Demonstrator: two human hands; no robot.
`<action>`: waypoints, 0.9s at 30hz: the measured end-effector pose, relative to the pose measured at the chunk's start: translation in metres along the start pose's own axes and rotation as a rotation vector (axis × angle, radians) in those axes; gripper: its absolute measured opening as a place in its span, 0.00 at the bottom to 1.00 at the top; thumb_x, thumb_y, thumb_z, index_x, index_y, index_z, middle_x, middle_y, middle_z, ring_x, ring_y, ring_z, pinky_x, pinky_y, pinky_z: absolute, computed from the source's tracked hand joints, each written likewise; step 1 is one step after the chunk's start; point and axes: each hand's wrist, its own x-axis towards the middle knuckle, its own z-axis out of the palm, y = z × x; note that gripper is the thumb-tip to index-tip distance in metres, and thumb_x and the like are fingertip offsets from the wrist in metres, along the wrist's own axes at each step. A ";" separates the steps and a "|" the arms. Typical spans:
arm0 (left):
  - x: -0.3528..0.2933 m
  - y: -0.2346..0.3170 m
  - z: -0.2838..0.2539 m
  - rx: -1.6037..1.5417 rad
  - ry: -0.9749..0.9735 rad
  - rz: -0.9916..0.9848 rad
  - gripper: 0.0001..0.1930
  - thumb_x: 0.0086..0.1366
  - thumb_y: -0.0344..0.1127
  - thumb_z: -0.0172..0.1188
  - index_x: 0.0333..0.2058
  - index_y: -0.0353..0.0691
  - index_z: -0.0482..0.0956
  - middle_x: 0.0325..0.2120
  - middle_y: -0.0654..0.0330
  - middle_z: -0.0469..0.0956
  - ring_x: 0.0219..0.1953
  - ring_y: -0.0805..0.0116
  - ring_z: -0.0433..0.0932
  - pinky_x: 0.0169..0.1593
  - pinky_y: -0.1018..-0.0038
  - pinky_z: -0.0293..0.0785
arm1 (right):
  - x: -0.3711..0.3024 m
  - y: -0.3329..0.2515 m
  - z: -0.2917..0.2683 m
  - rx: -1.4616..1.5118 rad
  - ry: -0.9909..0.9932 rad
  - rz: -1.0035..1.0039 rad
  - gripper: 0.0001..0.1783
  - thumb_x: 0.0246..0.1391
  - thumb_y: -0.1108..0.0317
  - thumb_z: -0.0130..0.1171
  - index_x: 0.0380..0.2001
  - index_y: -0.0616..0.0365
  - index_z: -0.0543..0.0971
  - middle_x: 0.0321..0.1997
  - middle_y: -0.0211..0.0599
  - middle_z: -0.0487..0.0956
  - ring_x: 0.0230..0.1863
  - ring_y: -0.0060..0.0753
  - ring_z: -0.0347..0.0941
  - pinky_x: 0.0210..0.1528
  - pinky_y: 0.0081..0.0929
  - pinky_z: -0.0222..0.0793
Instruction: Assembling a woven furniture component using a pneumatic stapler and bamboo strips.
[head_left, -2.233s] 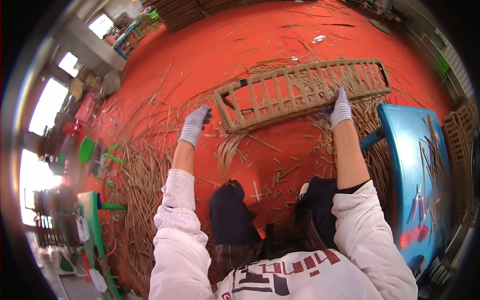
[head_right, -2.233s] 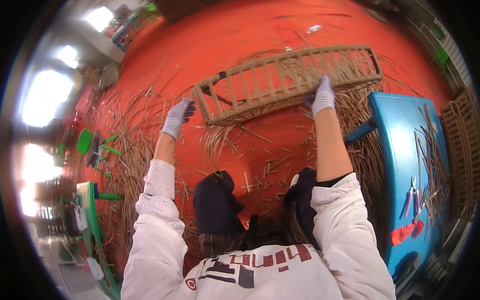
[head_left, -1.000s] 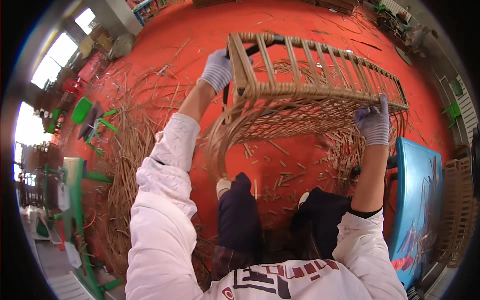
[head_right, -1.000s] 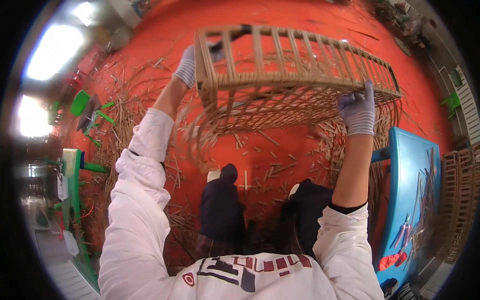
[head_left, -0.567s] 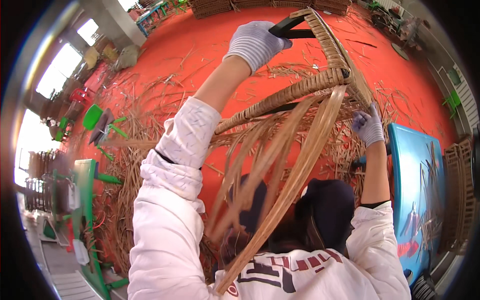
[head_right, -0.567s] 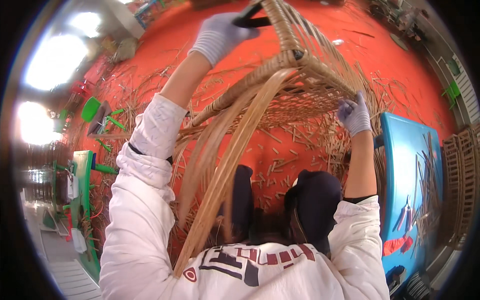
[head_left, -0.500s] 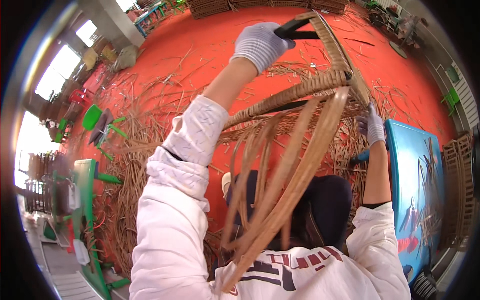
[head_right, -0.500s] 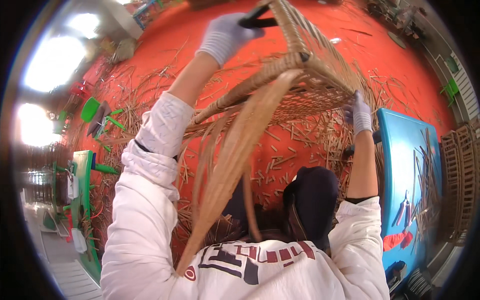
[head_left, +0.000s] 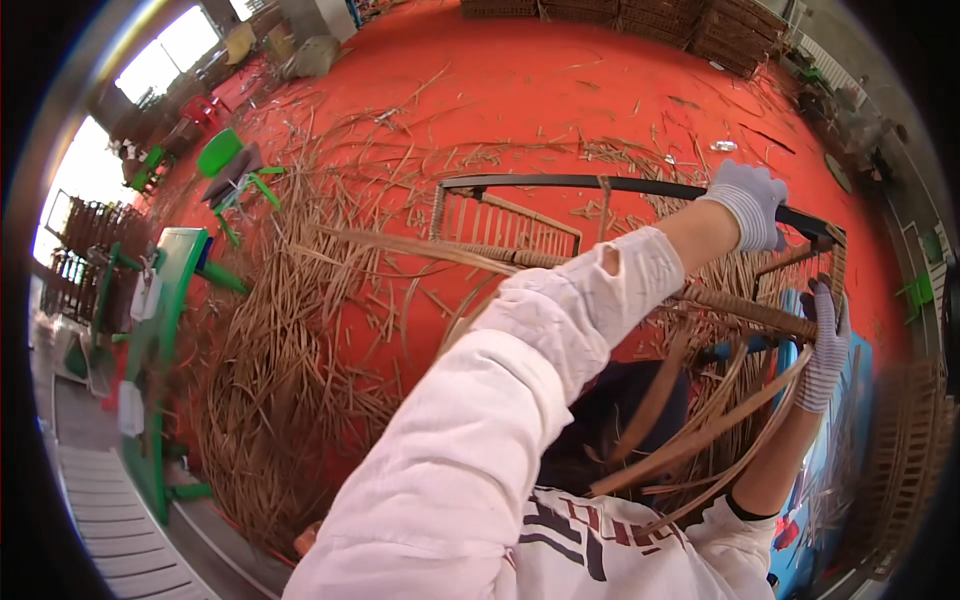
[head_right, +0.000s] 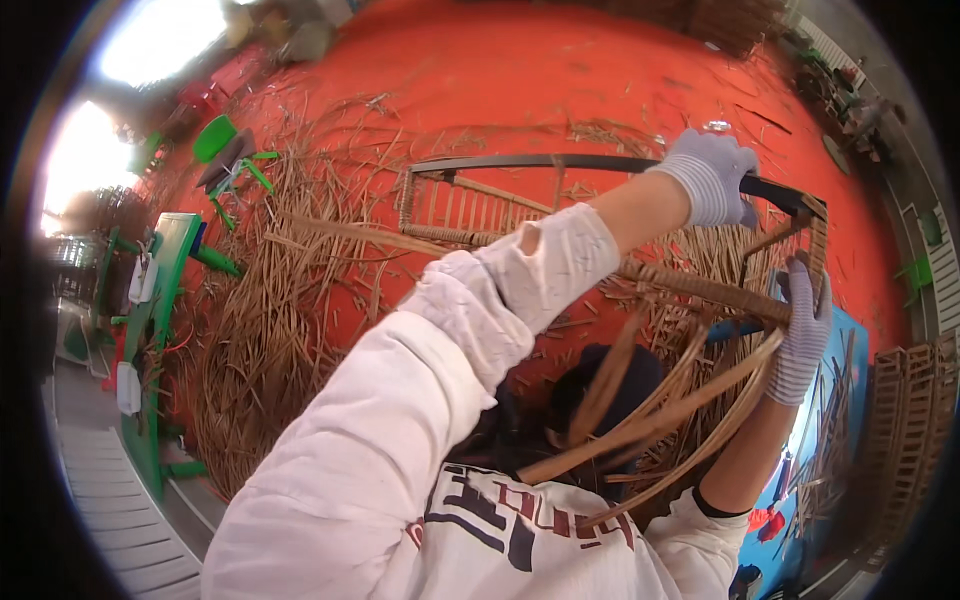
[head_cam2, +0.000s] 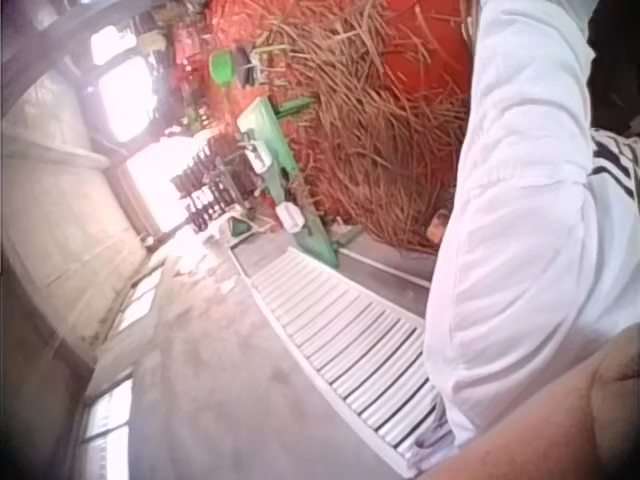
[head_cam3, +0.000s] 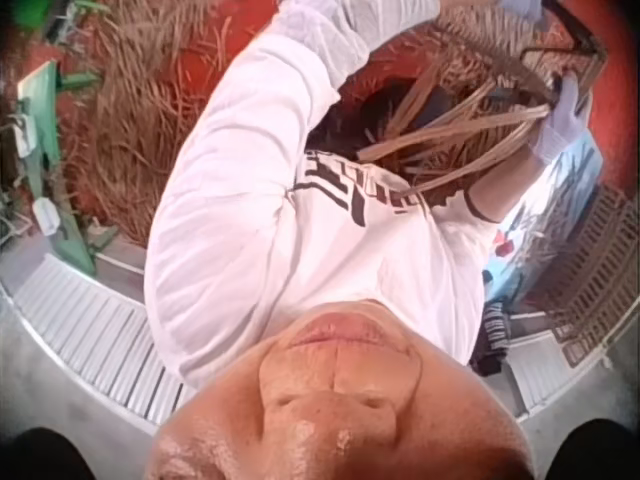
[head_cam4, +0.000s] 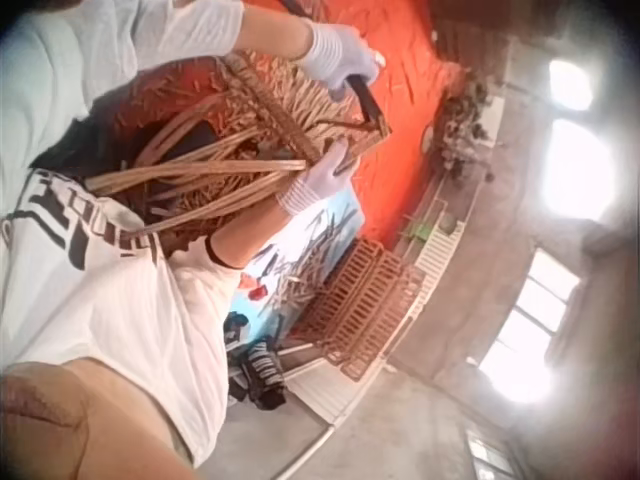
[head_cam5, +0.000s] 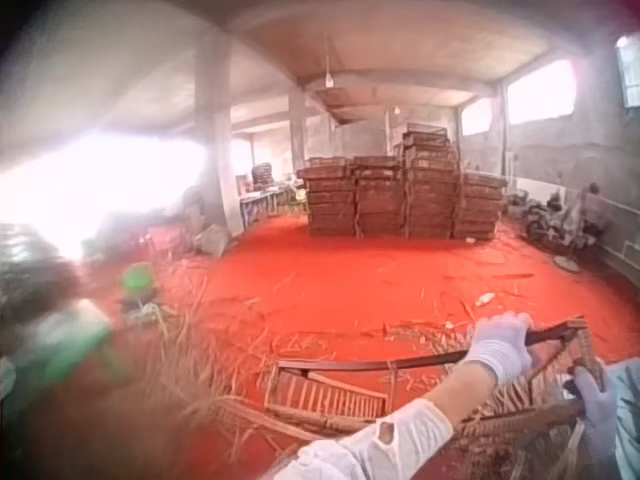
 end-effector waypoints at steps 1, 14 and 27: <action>-0.005 -0.003 -0.001 -0.023 0.037 0.076 0.30 0.57 0.62 0.66 0.50 0.47 0.82 0.44 0.52 0.82 0.51 0.57 0.81 0.55 0.59 0.76 | 0.003 0.007 -0.015 -0.040 0.037 0.027 0.23 0.61 0.62 0.66 0.55 0.63 0.77 0.49 0.36 0.82 0.47 0.32 0.78 0.50 0.30 0.75; -0.220 -0.331 -0.089 0.118 -0.053 -0.705 0.35 0.62 0.63 0.61 0.58 0.42 0.77 0.48 0.54 0.83 0.50 0.58 0.81 0.57 0.66 0.72 | 0.022 0.037 -0.082 -0.046 0.254 0.123 0.18 0.59 0.61 0.68 0.43 0.66 0.82 0.22 0.29 0.75 0.17 0.17 0.67 0.18 0.17 0.61; -0.250 -0.334 0.008 -1.293 0.141 -0.971 0.19 0.67 0.44 0.65 0.48 0.37 0.77 0.32 0.61 0.80 0.30 0.68 0.79 0.36 0.69 0.78 | 0.029 0.047 -0.116 -0.023 0.220 0.140 0.17 0.62 0.57 0.66 0.45 0.59 0.80 0.38 0.30 0.74 0.35 0.21 0.67 0.37 0.23 0.67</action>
